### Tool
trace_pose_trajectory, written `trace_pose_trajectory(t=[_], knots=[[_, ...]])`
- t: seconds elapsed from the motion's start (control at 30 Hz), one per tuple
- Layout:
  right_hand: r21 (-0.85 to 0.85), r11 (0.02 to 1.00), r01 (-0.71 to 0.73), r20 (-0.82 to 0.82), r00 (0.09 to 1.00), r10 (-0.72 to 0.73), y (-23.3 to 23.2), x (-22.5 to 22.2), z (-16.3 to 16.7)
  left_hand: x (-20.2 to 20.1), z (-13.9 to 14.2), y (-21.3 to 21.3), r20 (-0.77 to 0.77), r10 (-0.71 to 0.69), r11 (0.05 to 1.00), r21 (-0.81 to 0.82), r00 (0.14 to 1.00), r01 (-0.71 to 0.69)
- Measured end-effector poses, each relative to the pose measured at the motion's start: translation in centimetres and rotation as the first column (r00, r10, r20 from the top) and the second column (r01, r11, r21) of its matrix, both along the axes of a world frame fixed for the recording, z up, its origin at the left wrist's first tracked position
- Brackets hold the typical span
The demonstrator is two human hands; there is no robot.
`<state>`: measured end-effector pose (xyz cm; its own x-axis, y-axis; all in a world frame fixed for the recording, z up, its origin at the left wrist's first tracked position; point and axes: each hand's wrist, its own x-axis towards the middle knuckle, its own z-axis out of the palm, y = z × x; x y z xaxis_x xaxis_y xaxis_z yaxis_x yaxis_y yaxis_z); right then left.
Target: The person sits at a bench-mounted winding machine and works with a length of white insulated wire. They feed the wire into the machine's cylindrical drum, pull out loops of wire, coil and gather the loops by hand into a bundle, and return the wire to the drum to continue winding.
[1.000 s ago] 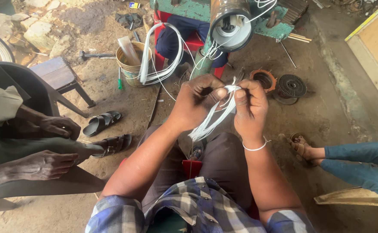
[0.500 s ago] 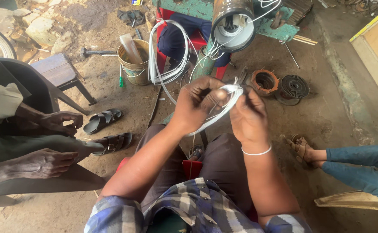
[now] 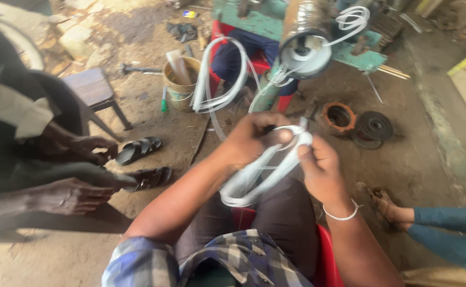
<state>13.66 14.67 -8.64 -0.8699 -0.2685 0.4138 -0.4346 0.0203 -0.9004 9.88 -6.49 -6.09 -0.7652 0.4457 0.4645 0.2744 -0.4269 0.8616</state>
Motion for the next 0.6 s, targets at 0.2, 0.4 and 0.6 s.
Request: trace_pose_trajectory(t=[0.2, 0.4, 0.6], knots=[[-0.424, 0.877, -0.225, 0.157, 0.936, 0.316, 1.6, -1.2, 0.9, -1.1, -0.5, 0.7, 0.182, -0.279, 0.956, 0.149, 0.943, 0.254], [-0.053, 0.983, -0.176, 0.126, 0.975, 0.181, 3.0, -0.9, 2.2, -0.8, 0.1, -0.2, 0.164, -0.330, 0.942, 0.118, 0.930, 0.313], [0.371, 0.928, 0.024, -0.062, 0.998, -0.001, 2.3, 0.2, 3.7, 0.4, 1.4, -1.1, 0.095, -0.195, 0.975, -0.092, 0.976, 0.203]])
